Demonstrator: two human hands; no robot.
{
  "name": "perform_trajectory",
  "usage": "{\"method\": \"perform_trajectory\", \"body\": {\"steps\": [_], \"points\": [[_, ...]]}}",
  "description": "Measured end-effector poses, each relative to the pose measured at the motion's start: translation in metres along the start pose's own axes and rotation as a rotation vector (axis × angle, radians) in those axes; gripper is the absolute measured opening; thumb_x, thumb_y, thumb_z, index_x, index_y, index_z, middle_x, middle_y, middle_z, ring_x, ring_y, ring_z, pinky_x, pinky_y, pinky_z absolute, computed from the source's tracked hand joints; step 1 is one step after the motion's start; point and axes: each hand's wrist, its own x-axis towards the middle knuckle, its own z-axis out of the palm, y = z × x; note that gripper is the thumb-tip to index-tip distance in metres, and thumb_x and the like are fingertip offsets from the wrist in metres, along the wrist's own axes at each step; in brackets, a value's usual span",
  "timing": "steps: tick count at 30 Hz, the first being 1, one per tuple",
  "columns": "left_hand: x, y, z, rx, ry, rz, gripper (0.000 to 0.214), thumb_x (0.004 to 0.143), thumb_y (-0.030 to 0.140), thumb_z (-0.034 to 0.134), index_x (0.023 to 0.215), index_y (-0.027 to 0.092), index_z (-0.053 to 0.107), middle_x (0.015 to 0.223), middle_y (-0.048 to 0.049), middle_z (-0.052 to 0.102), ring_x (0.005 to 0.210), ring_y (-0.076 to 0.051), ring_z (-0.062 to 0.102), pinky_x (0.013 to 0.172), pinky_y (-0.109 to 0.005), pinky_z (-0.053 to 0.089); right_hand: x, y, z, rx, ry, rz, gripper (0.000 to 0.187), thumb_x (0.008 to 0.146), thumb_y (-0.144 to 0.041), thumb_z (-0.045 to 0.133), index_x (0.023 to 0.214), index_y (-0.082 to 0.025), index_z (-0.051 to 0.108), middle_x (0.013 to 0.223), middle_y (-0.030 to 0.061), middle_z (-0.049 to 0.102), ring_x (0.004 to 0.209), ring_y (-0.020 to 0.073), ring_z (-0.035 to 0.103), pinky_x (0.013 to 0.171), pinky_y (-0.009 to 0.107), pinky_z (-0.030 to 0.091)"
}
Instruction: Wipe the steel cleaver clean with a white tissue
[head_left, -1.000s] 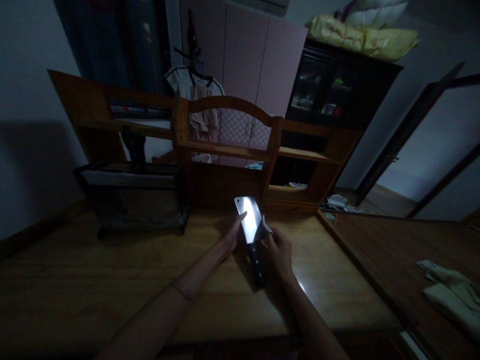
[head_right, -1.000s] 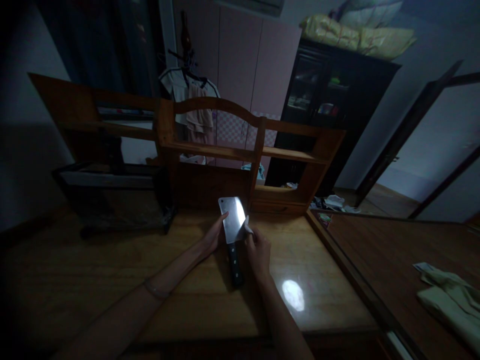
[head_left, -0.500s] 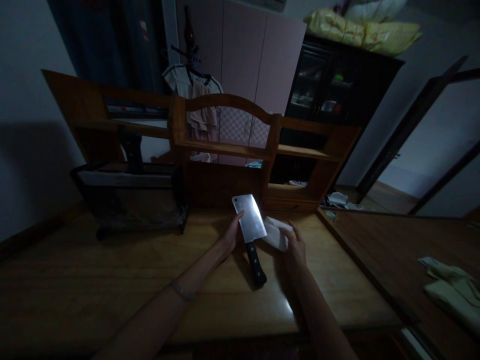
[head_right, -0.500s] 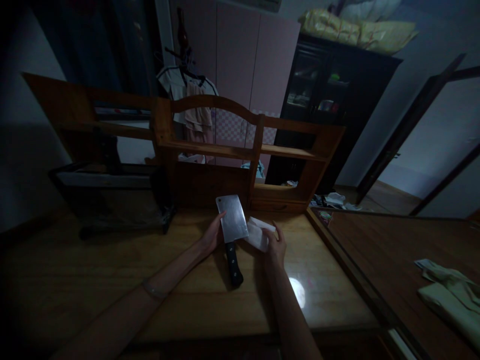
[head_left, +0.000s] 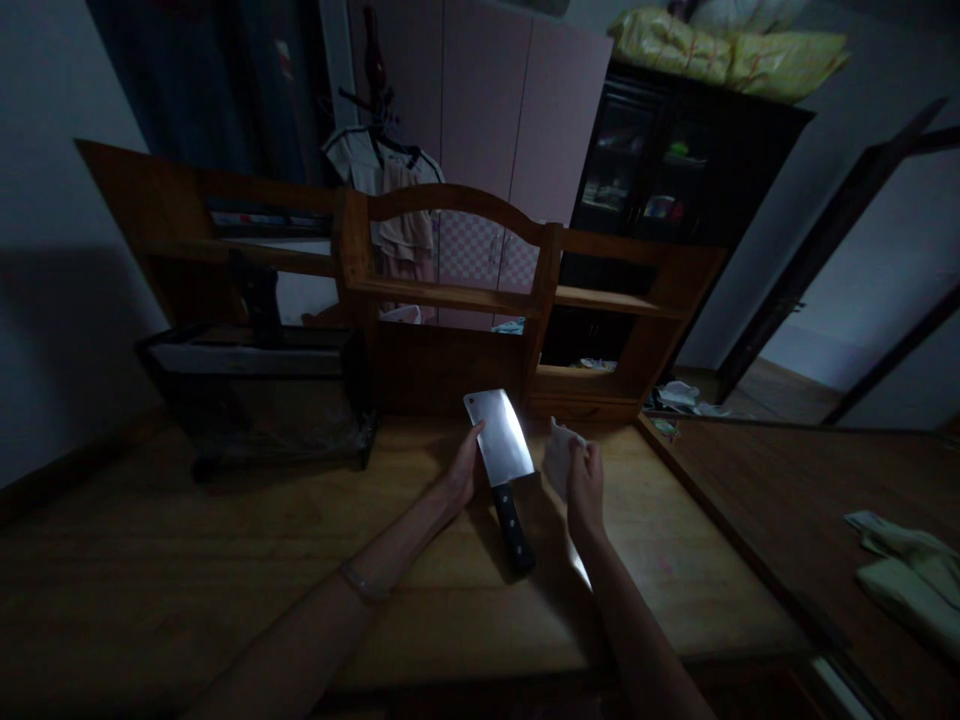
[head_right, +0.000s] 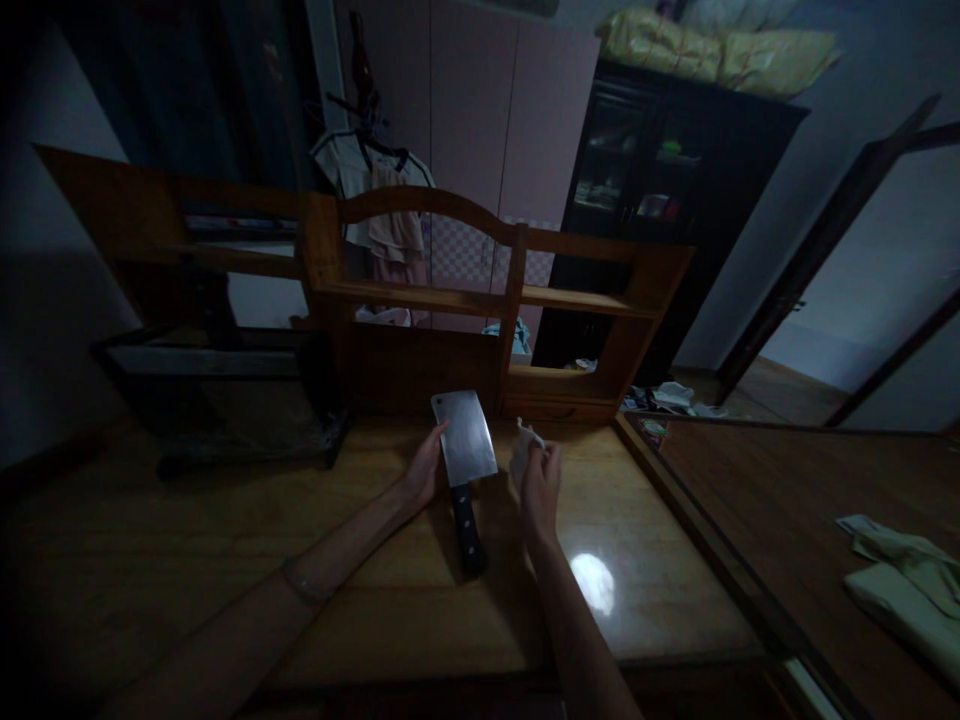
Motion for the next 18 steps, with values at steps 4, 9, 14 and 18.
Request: {"method": "perform_trajectory", "body": {"steps": [4, 9, 14, 18], "points": [[-0.002, 0.004, 0.002, -0.106, -0.184, 0.027, 0.056, 0.097, 0.056, 0.04, 0.125, 0.013, 0.062, 0.113, -0.0102, 0.069, 0.1, -0.022, 0.066, 0.092, -0.03, 0.049, -0.008, -0.01, 0.034, -0.312, -0.386, -0.295, 0.024, 0.094, -0.029, 0.045, 0.116, -0.021, 0.051, 0.114, 0.0098, 0.065, 0.104, 0.0252, 0.063, 0.095, 0.042, 0.048], [0.0, 0.002, -0.006, -0.151, -0.221, -0.005, 0.067, 0.095, 0.066, 0.037, 0.132, 0.015, 0.058, 0.116, -0.0112, 0.068, 0.108, -0.024, 0.063, 0.099, -0.033, 0.047, -0.006, -0.001, 0.048, -0.568, -0.686, -0.62, 0.06, 0.09, -0.006, 0.029, 0.149, -0.017, 0.031, 0.153, 0.0091, 0.035, 0.143, 0.0192, 0.028, 0.119, 0.048, 0.018], [0.008, -0.003, -0.011, -0.145, -0.159, -0.043, 0.067, 0.094, 0.064, 0.041, 0.122, 0.008, 0.063, 0.111, -0.0155, 0.069, 0.1, -0.025, 0.066, 0.096, -0.035, 0.049, -0.008, 0.002, 0.027, -0.729, -0.898, -0.673, 0.067, 0.088, -0.002, 0.032, 0.151, -0.024, 0.034, 0.156, 0.0034, 0.028, 0.146, 0.0197, 0.016, 0.119, 0.053, 0.012], [0.008, -0.003, -0.009, -0.123, -0.11, -0.022, 0.065, 0.093, 0.065, 0.043, 0.122, 0.011, 0.063, 0.108, -0.0132, 0.07, 0.093, -0.024, 0.067, 0.094, -0.036, 0.05, -0.024, -0.011, 0.011, -0.733, -0.964, -0.61, 0.063, 0.09, -0.005, 0.037, 0.149, -0.027, 0.039, 0.153, 0.0024, 0.032, 0.146, 0.0214, 0.018, 0.119, 0.057, 0.009]]}}
